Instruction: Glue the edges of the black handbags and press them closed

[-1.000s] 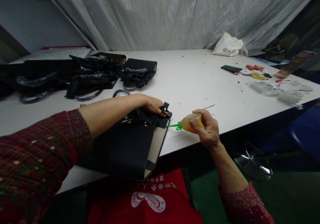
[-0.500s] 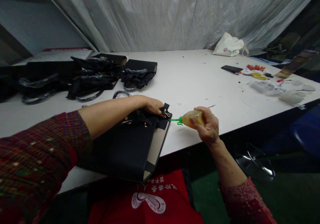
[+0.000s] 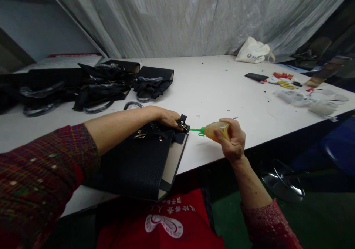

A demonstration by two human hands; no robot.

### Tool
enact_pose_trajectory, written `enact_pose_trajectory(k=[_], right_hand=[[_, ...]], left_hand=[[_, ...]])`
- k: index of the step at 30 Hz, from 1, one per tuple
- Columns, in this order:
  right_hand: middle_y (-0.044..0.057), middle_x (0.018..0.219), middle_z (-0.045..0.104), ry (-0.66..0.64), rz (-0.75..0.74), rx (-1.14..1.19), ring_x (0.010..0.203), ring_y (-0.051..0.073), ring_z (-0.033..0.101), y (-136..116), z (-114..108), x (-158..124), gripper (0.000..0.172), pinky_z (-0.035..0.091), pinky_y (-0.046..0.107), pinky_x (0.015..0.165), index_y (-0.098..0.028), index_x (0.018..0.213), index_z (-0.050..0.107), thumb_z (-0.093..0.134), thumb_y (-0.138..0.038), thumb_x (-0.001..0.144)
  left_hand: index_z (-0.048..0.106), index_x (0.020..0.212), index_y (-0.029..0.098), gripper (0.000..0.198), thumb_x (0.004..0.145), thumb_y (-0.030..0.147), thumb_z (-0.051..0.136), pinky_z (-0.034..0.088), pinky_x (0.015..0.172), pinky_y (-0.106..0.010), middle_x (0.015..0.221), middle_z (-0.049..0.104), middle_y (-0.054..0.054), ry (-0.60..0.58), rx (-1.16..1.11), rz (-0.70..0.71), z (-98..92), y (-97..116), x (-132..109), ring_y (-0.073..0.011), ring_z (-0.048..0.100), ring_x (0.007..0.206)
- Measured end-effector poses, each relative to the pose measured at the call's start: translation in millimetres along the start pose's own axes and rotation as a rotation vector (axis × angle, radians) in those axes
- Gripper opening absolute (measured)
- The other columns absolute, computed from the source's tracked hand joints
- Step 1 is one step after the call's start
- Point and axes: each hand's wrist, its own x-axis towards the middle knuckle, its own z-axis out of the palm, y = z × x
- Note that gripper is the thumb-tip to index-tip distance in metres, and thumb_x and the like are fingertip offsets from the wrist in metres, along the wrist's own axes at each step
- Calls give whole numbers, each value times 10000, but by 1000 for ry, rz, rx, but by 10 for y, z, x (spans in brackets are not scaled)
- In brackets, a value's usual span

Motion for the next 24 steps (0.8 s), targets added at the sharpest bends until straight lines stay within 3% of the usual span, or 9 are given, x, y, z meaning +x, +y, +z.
enact_pose_trajectory(k=[5, 11, 16, 24], right_hand=[[14, 887, 611, -48, 32, 15, 712, 165, 569, 42, -1, -15, 312, 486, 348, 663, -253, 1088, 602, 687, -366, 811], [31, 941, 613, 9, 35, 41, 786, 186, 598, 44, -2, 5, 335, 496, 355, 686, -247, 1114, 590, 684, -360, 813], [18, 895, 608, -65, 27, -7, 717, 164, 560, 11, -22, -8, 306, 478, 345, 661, -239, 1077, 601, 686, -368, 814], [36, 954, 619, -13, -12, -12, 761, 184, 583, -124, -33, -40, 339, 499, 369, 699, -245, 1112, 593, 687, -346, 803]], left_hand=[[659, 950, 146, 472, 810, 578, 531, 401, 646, -259, 891, 682, -74, -15, 2, -11, -10, 28, -16, -145, 523, 684], [666, 976, 159, 446, 814, 557, 546, 418, 683, -266, 905, 686, -68, -10, -30, 7, -6, 24, -20, -151, 528, 701], [672, 956, 147, 464, 814, 566, 534, 421, 679, -283, 896, 685, -83, -9, -9, 27, 1, -13, 10, -160, 533, 693], [664, 948, 149, 488, 812, 593, 514, 411, 671, -270, 925, 687, -82, -6, -5, 5, 6, 3, -10, -164, 544, 732]])
